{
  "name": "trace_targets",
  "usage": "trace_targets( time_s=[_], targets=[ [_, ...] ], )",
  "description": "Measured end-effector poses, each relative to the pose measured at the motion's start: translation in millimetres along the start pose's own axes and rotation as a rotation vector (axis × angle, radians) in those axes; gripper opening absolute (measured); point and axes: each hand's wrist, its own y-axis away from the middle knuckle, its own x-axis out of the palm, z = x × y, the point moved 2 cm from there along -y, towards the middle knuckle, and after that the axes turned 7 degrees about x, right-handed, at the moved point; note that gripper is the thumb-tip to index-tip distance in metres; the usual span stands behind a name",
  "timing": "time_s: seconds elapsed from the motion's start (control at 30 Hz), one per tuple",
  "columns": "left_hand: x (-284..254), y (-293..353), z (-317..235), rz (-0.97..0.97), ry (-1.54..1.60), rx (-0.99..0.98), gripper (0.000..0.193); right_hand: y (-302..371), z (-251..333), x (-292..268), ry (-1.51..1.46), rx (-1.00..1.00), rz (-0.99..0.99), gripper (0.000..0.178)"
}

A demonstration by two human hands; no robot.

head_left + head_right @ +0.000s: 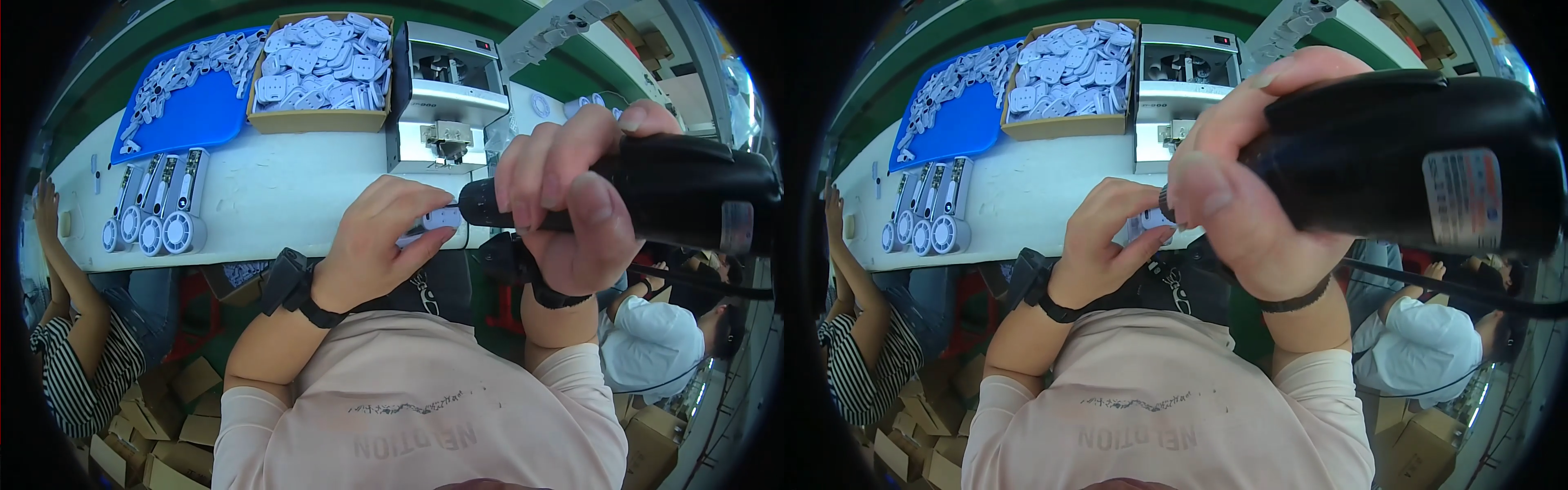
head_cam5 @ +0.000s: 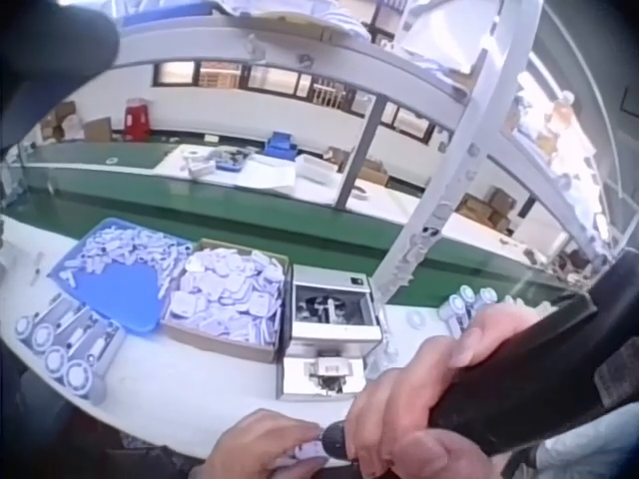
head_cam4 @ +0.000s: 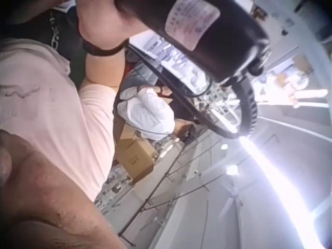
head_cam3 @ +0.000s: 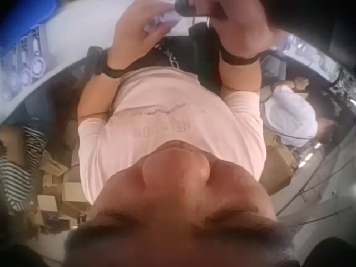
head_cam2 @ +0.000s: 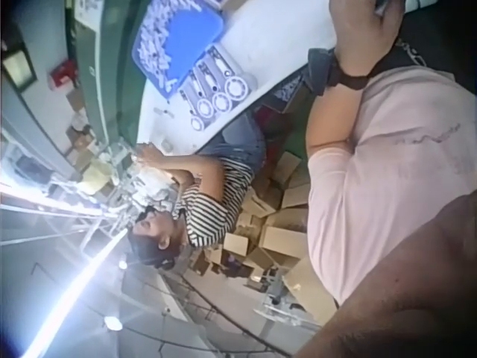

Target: Assembling small electronic components and plastic housings using an electric screwdriver on a factory production line.

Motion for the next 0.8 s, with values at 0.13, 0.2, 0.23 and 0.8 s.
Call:
trace_targets(
  time_s=[0.13,0.2,0.23,0.8],
  targets=[
    [-1.3,-0.3,-3.9,-0.030,0.001,-0.041,0.042,-2.5,4.7,-3.3,0.059,-0.013,0.065,0.046],
    [-0.8,-0.4,-4.3,-0.029,0.006,-0.049,0.042,-2.1,6.7,-0.5,0.038,-0.008,0.047,0.046],
    [-0.5,-0.3,-4.5,-0.027,0.010,-0.055,0.043,-1.5,7.8,1.3,0.016,-0.006,0.029,0.047],
    [13.1,2.1,-7.1,-0.007,0.035,-0.053,0.040,12.0,-2.2,-12.1,-0.099,-0.008,0.054,0.043]
  ],
)
